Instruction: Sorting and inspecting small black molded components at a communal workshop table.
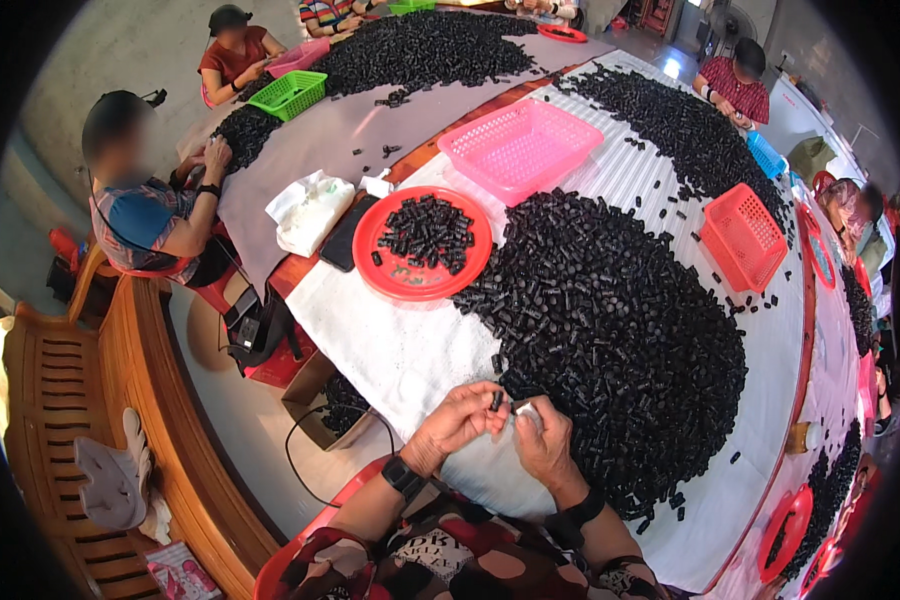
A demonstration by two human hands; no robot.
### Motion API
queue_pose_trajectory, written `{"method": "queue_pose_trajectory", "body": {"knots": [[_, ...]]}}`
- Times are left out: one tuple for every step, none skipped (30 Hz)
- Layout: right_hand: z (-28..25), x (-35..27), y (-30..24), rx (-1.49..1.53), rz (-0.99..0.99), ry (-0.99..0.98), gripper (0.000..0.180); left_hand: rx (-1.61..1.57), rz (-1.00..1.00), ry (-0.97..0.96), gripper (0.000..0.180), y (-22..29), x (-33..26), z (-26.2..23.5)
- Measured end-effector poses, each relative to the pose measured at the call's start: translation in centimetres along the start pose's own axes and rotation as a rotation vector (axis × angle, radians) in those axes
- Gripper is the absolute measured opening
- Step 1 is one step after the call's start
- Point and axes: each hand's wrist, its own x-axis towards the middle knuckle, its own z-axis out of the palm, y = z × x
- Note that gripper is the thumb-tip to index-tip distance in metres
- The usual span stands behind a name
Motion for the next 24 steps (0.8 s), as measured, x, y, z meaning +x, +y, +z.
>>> {"method": "queue_pose_trajectory", "body": {"knots": [[-0.05,0.07,-0.33,0.016,-0.012,0.003,0.021,-0.009,0.030,-0.050,0.022,-0.04,0.01,-0.38],[-0.07,-0.01,-0.53,0.015,-0.005,0.000,0.021,-0.015,0.027,-0.046,0.022,-0.28,-0.12,-0.54],[-0.10,0.12,-0.71,0.018,0.012,-0.008,0.020,-0.008,0.038,-0.031,0.023,-0.26,-0.07,-0.44],[-0.14,0.15,-0.79,0.021,0.029,-0.015,0.020,-0.001,0.050,-0.016,0.025,-0.29,-0.06,-0.37],[-0.15,0.13,-0.71,0.021,0.031,-0.016,0.020,0.010,0.048,-0.032,0.025,-0.38,-0.02,-0.48],[-0.07,0.10,-0.51,0.019,0.027,-0.025,0.019,0.009,0.048,-0.029,0.025,-0.42,-0.03,-0.55],[-0.02,0.07,-0.38,0.018,0.023,-0.033,0.019,0.006,0.037,-0.046,0.025,-0.43,-0.01,-0.59],[0.05,0.08,-0.35,0.019,0.024,-0.036,0.019,0.003,0.026,-0.063,0.025,-0.43,0.00,-0.61],[0.16,0.05,-0.34,0.014,0.008,-0.029,0.019,0.002,0.026,-0.062,0.025,-0.48,-0.04,-0.64],[0.22,0.03,-0.34,0.008,-0.007,-0.022,0.019,0.010,0.013,-0.045,0.026,-0.54,-0.07,-0.66],[0.22,0.01,-0.32,0.008,-0.006,-0.024,0.019,0.018,0.000,-0.029,0.027,-0.59,-0.11,-0.68],[0.21,0.00,-0.31,-0.005,0.006,-0.034,0.020,0.017,0.000,-0.027,0.027,-0.62,-0.17,-0.71],[0.19,-0.01,-0.30,-0.018,0.019,-0.045,0.021,0.022,-0.006,-0.016,0.028,-0.63,-0.25,-0.74],[0.15,-0.02,-0.28,-0.018,0.020,-0.046,0.021,0.027,-0.012,-0.006,0.029,-0.66,-0.30,-0.75],[0.14,-0.01,-0.27,-0.026,0.016,-0.050,0.022,0.026,-0.012,-0.005,0.029,-0.63,-0.31,-0.69],[0.14,-0.01,-0.28,-0.035,0.012,-0.053,0.023,0.030,-0.016,-0.003,0.028,-0.60,-0.33,-0.56],[0.14,-0.01,-0.37,-0.035,0.013,-0.053,0.023,0.034,-0.021,-0.001,0.028,-0.57,-0.35,-0.45],[0.19,0.04,-0.47,-0.037,0.008,-0.050,0.023,0.032,-0.021,0.001,0.028,-0.53,-0.35,-0.43],[0.23,0.08,-0.50,-0.038,0.004,-0.046,0.023,0.036,-0.024,0.010,0.028,-0.49,-0.35,-0.42],[0.27,0.12,-0.44,-0.038,0.006,-0.048,0.023,0.041,-0.026,0.020,0.028,-0.47,-0.34,-0.45],[0.28,0.14,-0.41,-0.050,-0.004,-0.045,0.023,0.041,-0.026,0.020,0.028,-0.49,-0.32,-0.52],[0.31,0.16,-0.38,-0.061,-0.014,-0.042,0.023,0.046,-0.026,0.015,0.027,-0.56,-0.28,-0.67],[0.35,0.17,-0.37,-0.061,-0.014,-0.042,0.023,0.051,-0.027,0.011,0.027,-0.61,-0.27,-0.75],[0.36,0.18,-0.33,-0.064,-0.016,-0.041,0.023,0.052,-0.027,0.010,0.027,-0.64,-0.24,-0.74]]}}
